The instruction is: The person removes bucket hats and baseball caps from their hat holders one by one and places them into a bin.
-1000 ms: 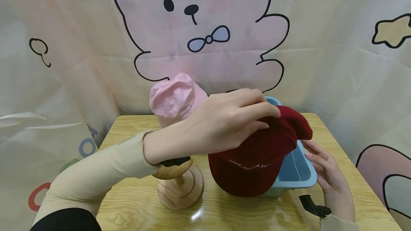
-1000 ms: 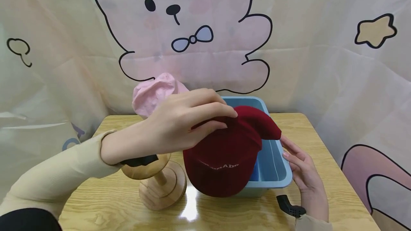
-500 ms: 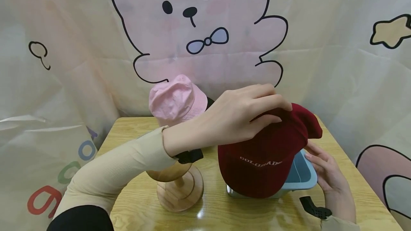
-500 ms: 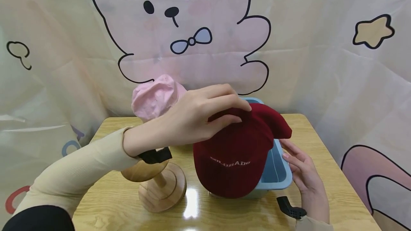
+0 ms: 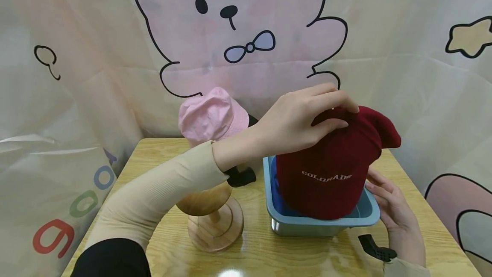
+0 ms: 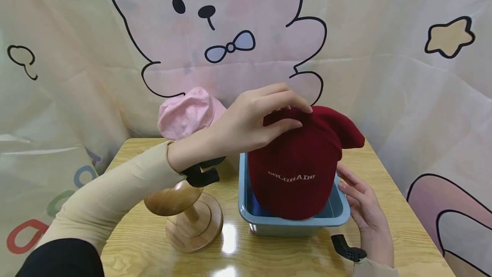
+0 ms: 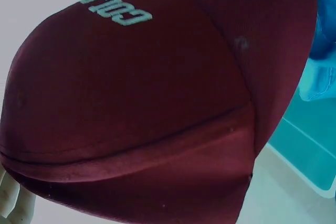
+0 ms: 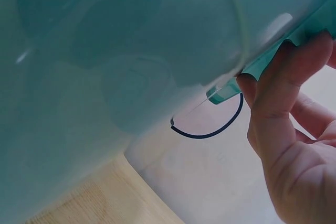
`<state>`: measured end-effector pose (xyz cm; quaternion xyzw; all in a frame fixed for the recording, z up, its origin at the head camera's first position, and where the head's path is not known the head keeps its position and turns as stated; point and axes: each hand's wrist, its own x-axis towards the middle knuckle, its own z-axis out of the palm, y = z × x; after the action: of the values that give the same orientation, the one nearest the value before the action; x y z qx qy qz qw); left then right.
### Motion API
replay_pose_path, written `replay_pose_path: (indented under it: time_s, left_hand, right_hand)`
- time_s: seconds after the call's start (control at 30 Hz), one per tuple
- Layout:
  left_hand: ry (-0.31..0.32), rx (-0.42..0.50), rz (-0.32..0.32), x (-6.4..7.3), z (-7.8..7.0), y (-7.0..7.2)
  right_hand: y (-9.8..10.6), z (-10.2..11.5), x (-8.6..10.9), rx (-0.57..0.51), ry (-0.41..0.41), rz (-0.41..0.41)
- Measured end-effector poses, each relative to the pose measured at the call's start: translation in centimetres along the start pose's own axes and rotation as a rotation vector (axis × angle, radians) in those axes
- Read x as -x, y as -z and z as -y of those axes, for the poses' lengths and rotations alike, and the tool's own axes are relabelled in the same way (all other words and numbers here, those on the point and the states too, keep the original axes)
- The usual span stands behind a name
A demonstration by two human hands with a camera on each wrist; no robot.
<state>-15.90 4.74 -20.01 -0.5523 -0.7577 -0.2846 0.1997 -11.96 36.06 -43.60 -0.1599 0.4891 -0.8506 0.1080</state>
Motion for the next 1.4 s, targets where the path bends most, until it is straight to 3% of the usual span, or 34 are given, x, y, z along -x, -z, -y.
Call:
replay_pose_path:
  time_s: [0.47,0.87,1.2,1.4]
  left_hand:
    - [0.098,0.073,0.037,-0.5,2.5,-2.2]
    - [0.204,0.193,0.105,0.4,3.9,-4.1]
    - [0.272,0.202,0.18,1.3,4.7,-5.8]
    - [0.306,0.208,0.184,1.5,5.4,-6.6]
  right_hand:
    - [-0.2,-0.1,-0.2,-0.092,0.049,0.075]
    - [-0.4,0.0,0.0,-0.022,0.043,0.045]
    - [-0.5,-0.1,0.1,-0.014,0.038,0.014]
    - [-0.7,0.1,0.1,-0.008,0.034,-0.008]
